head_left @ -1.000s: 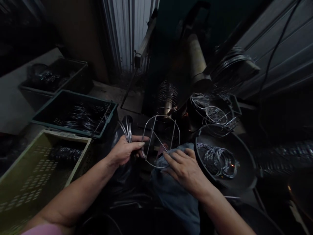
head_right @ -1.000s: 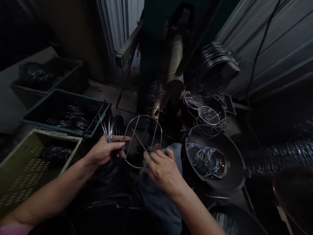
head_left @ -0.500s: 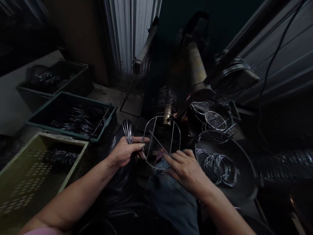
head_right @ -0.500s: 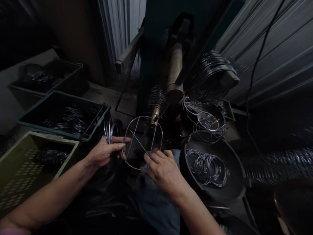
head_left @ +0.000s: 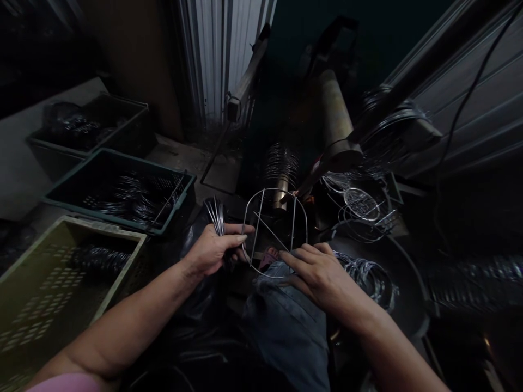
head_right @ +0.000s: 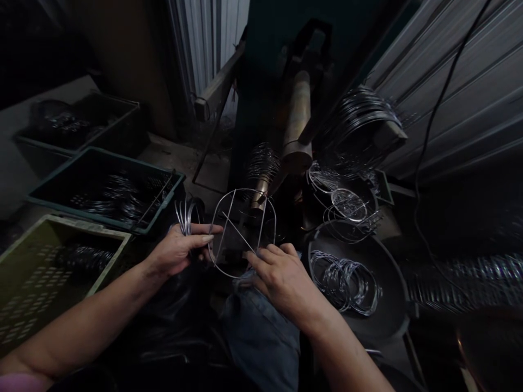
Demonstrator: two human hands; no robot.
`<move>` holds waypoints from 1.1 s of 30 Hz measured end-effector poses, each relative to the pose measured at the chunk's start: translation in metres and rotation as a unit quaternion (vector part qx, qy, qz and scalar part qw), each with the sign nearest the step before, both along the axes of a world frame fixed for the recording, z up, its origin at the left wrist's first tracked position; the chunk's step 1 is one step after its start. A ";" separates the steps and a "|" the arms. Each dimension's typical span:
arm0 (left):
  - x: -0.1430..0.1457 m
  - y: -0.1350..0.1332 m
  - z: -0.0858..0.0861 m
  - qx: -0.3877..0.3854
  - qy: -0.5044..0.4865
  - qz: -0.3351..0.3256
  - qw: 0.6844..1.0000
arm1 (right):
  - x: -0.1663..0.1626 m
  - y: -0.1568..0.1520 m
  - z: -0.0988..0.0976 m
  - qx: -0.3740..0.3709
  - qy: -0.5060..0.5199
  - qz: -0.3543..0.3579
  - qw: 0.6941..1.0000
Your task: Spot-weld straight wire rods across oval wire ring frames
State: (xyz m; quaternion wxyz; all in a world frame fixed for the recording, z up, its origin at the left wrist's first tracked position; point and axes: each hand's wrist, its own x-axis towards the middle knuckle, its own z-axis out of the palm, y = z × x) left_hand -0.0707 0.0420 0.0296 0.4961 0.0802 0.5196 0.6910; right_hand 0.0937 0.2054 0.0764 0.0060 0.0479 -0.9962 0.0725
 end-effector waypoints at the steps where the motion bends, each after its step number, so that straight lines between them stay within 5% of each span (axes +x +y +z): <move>1: 0.000 0.000 0.001 0.000 0.002 0.000 1.000 | 0.000 0.001 0.001 -0.002 -0.001 0.004 1.000; 11: 0.004 0.001 0.009 0.003 -0.021 0.010 1.000 | -0.002 0.002 0.012 -0.028 -0.026 0.004 0.999; 17: 0.003 -0.003 -0.005 0.022 -0.071 0.055 0.996 | 0.006 -0.013 0.044 -0.010 0.036 -0.002 0.999; 21: 0.012 -0.008 -0.032 0.035 -0.117 0.066 0.990 | -0.036 -0.038 0.049 0.079 0.072 0.035 0.994; 27: 0.026 -0.024 -0.048 0.051 -0.151 0.053 0.986 | -0.112 -0.053 0.034 0.180 -0.038 0.144 0.972; 30: 0.020 -0.035 -0.046 0.080 -0.168 0.041 0.982 | -0.096 -0.049 0.035 0.160 -0.015 0.140 0.977; 33: 0.012 -0.041 -0.042 0.113 -0.163 0.020 0.980 | -0.053 -0.041 0.026 0.085 0.041 0.015 0.995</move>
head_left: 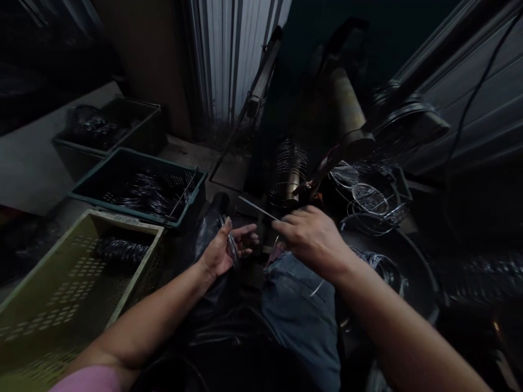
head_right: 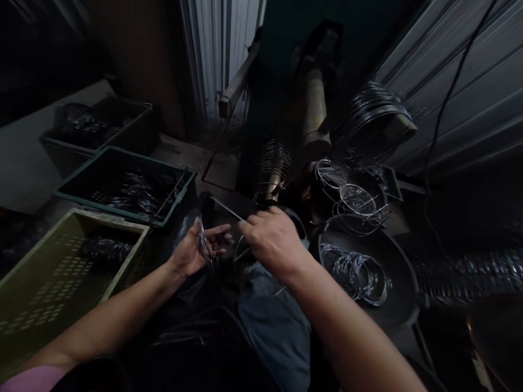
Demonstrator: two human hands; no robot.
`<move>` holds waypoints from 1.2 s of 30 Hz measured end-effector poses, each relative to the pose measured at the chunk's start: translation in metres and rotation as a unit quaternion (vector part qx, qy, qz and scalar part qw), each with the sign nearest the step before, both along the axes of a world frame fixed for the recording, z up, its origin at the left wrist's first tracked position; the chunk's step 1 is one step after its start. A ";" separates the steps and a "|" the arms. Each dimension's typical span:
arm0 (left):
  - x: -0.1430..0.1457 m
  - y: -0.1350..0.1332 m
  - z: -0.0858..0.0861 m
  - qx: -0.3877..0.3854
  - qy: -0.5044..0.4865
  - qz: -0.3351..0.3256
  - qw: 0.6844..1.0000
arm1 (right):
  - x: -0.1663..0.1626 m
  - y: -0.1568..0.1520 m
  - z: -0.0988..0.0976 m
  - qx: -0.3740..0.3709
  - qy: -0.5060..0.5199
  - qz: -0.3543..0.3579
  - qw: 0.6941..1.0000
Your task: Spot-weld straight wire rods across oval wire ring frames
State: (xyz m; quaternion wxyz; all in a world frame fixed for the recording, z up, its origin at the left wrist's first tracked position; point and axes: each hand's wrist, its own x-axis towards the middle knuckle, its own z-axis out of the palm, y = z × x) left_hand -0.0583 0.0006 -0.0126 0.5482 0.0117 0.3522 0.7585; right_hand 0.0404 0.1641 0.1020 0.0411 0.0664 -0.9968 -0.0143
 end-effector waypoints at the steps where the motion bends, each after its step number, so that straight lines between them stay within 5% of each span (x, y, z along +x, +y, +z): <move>1: -0.002 0.000 0.002 0.009 0.007 -0.008 1.000 | 0.015 0.003 -0.008 -0.052 0.035 -0.079 0.995; 3: -0.003 0.002 0.006 0.004 0.035 -0.027 0.999 | 0.040 0.009 -0.028 -0.233 0.092 -0.233 0.940; 6: 0.000 0.011 0.013 -0.059 0.089 -0.048 0.993 | 0.058 0.016 -0.060 -0.508 0.092 -0.363 0.776; 9: 0.001 0.023 0.017 -0.119 0.133 -0.045 0.983 | 0.055 0.020 -0.074 -0.650 0.106 -0.407 0.633; 11: 0.001 0.030 0.018 -0.138 0.155 -0.035 0.978 | 0.049 0.023 -0.073 -0.683 0.126 -0.415 0.589; 17: -0.006 0.048 0.026 -0.146 0.169 -0.019 0.975 | 0.037 0.039 -0.065 -0.602 0.163 -0.404 0.669; 26: -0.020 0.076 0.043 -0.144 0.184 0.023 0.972 | 0.011 0.069 -0.054 -0.639 0.170 -0.408 0.629; 36: -0.027 0.079 0.042 -0.121 0.191 0.025 0.974 | 0.001 0.075 -0.046 -0.640 0.162 -0.410 0.629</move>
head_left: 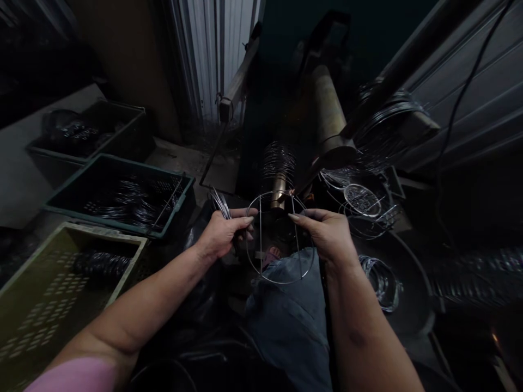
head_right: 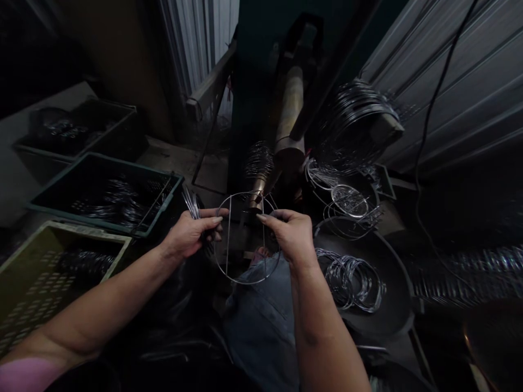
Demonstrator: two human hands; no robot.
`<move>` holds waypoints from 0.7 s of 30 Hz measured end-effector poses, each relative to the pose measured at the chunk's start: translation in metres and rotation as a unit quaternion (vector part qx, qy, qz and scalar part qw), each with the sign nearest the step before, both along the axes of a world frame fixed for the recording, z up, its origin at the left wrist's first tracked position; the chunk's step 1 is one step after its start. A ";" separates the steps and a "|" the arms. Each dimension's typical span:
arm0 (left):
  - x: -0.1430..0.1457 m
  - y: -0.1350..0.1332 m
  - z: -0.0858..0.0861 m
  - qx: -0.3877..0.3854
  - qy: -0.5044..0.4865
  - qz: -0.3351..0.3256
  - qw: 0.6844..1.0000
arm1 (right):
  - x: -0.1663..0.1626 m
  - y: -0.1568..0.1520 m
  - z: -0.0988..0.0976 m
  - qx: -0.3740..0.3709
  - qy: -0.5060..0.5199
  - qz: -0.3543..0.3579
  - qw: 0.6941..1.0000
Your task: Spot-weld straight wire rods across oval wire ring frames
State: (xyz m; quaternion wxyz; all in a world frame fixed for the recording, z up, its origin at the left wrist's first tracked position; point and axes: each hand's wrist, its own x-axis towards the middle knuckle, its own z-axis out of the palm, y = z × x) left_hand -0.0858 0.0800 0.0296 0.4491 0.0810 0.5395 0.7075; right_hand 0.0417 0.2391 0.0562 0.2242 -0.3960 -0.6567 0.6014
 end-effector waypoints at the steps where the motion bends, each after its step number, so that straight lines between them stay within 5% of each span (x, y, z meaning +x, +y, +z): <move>1: 0.000 0.000 0.001 -0.001 -0.001 0.001 1.000 | 0.000 0.000 0.001 -0.007 -0.003 0.000 1.000; 10: -0.002 0.001 0.011 0.012 -0.011 -0.006 1.000 | -0.005 0.002 0.010 -0.060 -0.006 0.006 0.998; 16: 0.005 0.005 0.011 0.010 0.020 0.023 0.999 | 0.015 -0.012 -0.003 -0.167 0.078 -0.017 0.983; 21: 0.016 0.012 0.007 -0.012 0.081 -0.008 0.997 | 0.041 -0.028 -0.017 -0.182 0.108 -0.067 0.975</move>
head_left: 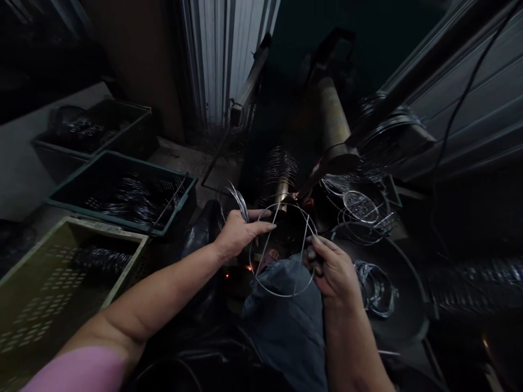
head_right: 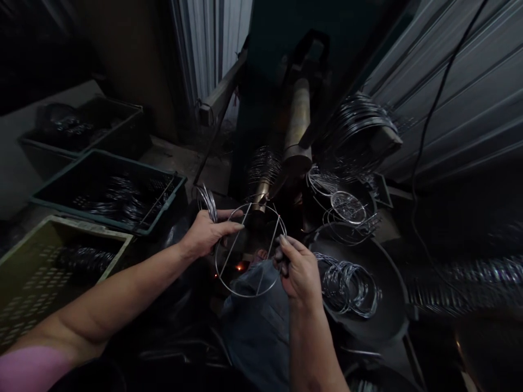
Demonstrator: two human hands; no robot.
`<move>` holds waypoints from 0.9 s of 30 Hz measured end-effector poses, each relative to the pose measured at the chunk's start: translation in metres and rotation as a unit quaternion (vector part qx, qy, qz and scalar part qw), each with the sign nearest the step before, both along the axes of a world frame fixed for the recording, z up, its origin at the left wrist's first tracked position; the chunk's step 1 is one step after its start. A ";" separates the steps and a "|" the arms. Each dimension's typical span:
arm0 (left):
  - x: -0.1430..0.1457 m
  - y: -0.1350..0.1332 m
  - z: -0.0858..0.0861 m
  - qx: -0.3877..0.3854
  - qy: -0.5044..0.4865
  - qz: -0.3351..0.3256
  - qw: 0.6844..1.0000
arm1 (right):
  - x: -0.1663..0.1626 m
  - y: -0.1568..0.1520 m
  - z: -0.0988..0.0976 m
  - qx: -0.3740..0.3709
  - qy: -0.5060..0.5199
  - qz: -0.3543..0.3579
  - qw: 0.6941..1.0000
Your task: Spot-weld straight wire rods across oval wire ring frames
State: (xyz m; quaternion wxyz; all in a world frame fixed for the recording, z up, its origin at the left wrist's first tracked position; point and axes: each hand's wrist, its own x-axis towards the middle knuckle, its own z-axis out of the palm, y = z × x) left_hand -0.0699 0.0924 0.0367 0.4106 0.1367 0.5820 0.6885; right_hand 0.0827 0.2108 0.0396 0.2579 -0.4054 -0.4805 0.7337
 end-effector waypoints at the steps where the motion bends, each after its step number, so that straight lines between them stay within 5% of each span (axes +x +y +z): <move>1: 0.001 0.002 -0.001 -0.003 0.016 -0.005 1.000 | 0.003 -0.001 -0.001 0.002 0.002 -0.007 1.000; 20: 0.005 0.040 0.013 0.007 0.055 -0.018 0.998 | 0.009 0.025 0.013 0.003 0.012 -0.036 0.999; 27: 0.005 0.021 0.007 0.021 -0.001 -0.021 1.000 | 0.007 0.023 0.012 0.004 0.008 -0.055 0.998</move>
